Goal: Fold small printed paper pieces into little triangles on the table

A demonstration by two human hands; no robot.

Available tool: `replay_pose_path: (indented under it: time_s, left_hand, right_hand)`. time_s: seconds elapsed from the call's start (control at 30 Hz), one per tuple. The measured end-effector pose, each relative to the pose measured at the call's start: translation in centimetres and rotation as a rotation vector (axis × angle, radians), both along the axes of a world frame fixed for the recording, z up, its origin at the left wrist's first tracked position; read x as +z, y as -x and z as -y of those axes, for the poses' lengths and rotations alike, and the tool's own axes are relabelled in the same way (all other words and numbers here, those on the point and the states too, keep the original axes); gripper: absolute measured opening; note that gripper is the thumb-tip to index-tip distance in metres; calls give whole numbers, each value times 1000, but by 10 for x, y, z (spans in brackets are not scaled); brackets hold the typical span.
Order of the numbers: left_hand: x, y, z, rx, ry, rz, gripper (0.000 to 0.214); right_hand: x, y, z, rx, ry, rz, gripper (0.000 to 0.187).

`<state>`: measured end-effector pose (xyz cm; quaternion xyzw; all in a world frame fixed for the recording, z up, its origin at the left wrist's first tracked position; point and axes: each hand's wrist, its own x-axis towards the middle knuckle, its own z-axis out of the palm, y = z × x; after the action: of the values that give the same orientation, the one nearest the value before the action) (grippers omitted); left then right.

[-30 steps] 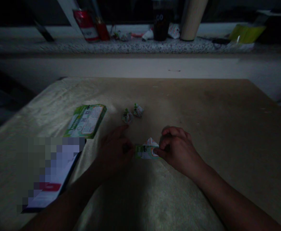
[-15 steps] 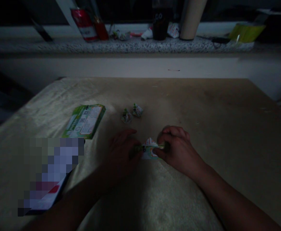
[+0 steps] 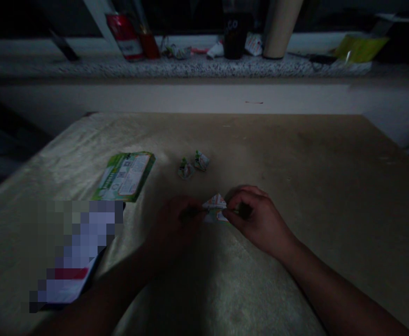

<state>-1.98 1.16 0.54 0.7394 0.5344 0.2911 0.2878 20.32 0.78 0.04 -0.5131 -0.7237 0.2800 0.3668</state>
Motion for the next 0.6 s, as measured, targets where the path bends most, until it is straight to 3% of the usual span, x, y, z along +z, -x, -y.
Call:
replay_pose_path:
  time_s: [0.2,0.43,0.6]
  left_hand:
    - [2,-1,-1,107,190,297,8]
    - [-2,-3,-3,169,332,619,32]
    - [0,-5,-3,117,460,668,27]
  right_hand:
    - [4,5,6,-73,74,-100,10]
    - [5,8,8,-92,213,-364,18]
    - [10,7,6,-38,315,-492,25]
